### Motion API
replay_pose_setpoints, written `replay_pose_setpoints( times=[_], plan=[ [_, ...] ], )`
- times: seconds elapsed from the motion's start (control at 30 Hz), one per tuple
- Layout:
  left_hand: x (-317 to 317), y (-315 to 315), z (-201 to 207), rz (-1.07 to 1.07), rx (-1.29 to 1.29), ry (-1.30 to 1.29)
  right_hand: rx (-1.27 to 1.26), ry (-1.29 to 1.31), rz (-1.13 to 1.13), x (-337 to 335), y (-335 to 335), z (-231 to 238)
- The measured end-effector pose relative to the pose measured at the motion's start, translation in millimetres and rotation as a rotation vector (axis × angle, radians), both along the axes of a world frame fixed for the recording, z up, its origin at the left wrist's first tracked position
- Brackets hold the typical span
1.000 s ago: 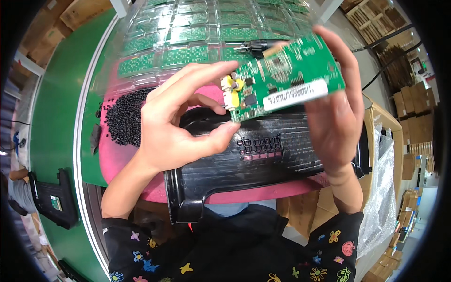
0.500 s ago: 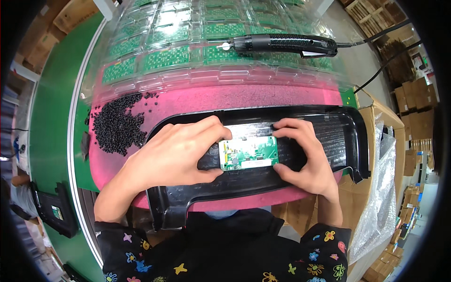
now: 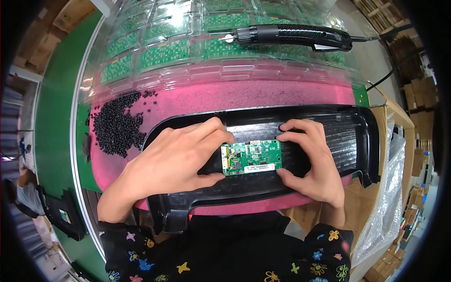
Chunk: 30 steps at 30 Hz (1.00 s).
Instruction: Assemble a PCB into a plastic electronic component housing using an electric screwdriver.
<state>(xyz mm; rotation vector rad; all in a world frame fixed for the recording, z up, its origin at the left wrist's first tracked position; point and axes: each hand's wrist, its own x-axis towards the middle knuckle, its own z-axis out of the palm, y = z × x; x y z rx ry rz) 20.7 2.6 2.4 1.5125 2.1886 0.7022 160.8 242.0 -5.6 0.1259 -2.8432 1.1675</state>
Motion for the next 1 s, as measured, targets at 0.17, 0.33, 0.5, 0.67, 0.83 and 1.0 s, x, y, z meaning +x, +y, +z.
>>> replay_pose_setpoints(
  times=[0.17,0.33,0.5,0.67,0.83,1.0],
  plan=[
    [0,-2,-2,0.013,0.004,0.017,0.026,-0.022,-0.018,-1,-4,0],
    [3,-7,-2,-0.008,0.025,0.033,0.061,-0.020,-0.024,0,-7,2],
    [-4,-24,1,0.004,0.054,0.026,0.066,-0.056,-0.003,-2,-11,9],
    [-38,-45,3,0.458,0.237,0.348,0.127,0.136,-0.227,-9,-2,36],
    [-53,-75,-14,0.633,-0.012,0.457,0.069,0.273,-0.297,-91,10,38],
    [-64,-61,-25,0.521,0.032,0.404,0.117,-0.075,-0.406,-145,31,35]
  ],
)
